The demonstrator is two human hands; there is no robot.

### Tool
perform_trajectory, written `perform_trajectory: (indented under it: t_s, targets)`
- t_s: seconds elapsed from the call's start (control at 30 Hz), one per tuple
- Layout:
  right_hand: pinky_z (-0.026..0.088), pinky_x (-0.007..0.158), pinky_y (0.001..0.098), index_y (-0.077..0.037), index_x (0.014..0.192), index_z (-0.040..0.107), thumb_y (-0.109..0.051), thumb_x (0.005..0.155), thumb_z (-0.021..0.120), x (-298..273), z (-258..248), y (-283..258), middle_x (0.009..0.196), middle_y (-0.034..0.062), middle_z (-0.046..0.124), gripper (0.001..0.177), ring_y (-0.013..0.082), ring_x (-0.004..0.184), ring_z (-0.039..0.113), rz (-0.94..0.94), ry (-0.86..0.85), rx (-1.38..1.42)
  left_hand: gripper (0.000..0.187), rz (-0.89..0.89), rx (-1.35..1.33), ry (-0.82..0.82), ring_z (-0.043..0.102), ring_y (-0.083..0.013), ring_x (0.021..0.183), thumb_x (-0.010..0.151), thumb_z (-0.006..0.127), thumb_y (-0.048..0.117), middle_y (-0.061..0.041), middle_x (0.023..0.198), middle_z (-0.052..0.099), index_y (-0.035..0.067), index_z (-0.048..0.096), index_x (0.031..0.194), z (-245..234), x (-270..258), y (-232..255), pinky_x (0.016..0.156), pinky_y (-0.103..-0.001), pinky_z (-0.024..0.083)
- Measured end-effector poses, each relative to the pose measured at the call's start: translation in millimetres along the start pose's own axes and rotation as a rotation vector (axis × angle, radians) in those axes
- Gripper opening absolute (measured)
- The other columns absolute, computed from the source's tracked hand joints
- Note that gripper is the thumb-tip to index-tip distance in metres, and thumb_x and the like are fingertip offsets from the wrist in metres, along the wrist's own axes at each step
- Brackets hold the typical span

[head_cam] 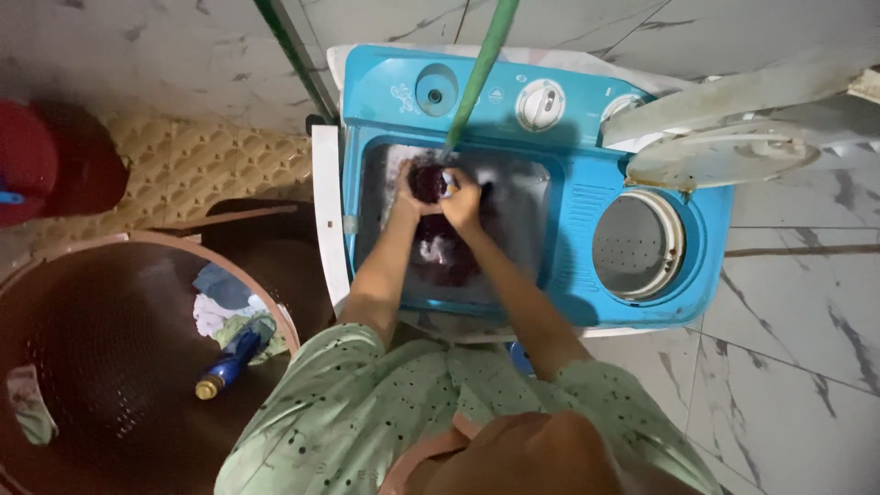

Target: Sorting laundry from baskets and putting them into a twin-tub washing machine to wash.

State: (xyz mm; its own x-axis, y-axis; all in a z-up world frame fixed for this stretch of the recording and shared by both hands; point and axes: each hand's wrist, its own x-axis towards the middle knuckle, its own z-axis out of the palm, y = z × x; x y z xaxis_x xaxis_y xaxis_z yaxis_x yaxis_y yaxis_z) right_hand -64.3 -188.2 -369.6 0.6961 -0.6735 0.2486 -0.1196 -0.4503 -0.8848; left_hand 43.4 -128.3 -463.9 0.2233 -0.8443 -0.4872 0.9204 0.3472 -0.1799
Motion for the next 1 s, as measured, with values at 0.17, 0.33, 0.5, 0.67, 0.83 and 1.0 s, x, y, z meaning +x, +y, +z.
perform_trajectory:
  t_s: [0.17,0.33,0.5,0.67,0.83,1.0]
  targets:
    - [0.054,0.084,0.0342,-0.002,0.112,0.066,-0.006,0.071,0.083,-41,-39,-25,0.107,0.0059,0.067,0.045,0.021,0.095,0.066,0.013,0.026,0.05,0.055,0.013,-0.007,0.002,0.063,-0.0353,0.104,0.091,0.057,0.06,-0.01,0.113,0.071,0.015,0.069,0.119,19,3,-29,0.095,-0.058,0.051]
    - [0.052,0.103,0.0362,0.0,0.124,0.055,0.003,0.088,0.063,-54,-82,0,0.139,0.0193,0.047,0.038,0.0285,0.127,0.054,0.122,-0.004,0.073,0.045,0.01,-0.166,-0.298,0.067,-0.0364,0.097,0.099,0.06,0.046,-0.016,0.105,0.072,0.004,0.069,0.113,45,-5,-44,0.09,-0.049,0.056]
    - [0.037,0.117,0.0535,-0.003,0.154,0.03,-0.016,0.091,0.079,-60,-89,-92,0.151,0.0201,0.034,0.081,0.0379,0.14,0.042,-0.227,0.06,-0.093,0.035,0.161,-0.098,-0.235,0.069,-0.0361,0.092,0.086,0.06,0.033,-0.017,0.096,0.073,0.002,0.068,0.102,54,-36,-43,0.089,-0.052,0.057]
    - [0.047,0.105,0.0555,-0.006,0.141,0.054,-0.025,0.082,0.083,-14,-92,-109,0.139,0.0311,0.043,0.068,0.0481,0.125,0.049,-0.404,-0.03,-0.471,0.034,0.213,-0.019,-0.194,0.068,-0.0332,0.094,0.089,0.06,0.03,-0.015,0.099,0.072,0.002,0.068,0.104,75,-87,-64,0.091,-0.047,0.055]
    - [0.055,0.087,0.0462,-0.009,0.117,0.067,-0.034,0.075,0.088,2,-100,-74,0.104,0.0189,0.073,0.053,0.0374,0.096,0.069,-0.367,-0.187,-0.352,0.03,0.384,0.055,-0.175,0.068,-0.0277,0.106,0.086,0.054,0.02,-0.015,0.114,0.077,0.002,0.067,0.105,102,-134,-75,0.102,-0.039,0.052]
    - [0.053,0.068,0.0391,-0.002,0.089,0.068,-0.02,0.077,0.088,-6,-101,-5,0.078,0.0083,0.07,0.03,0.0199,0.07,0.066,-0.074,-0.952,-0.078,0.03,0.377,0.284,-0.341,0.068,-0.0327,0.105,0.091,0.056,0.024,-0.016,0.098,0.068,-0.003,0.064,0.099,111,-166,-73,0.101,-0.043,0.05]
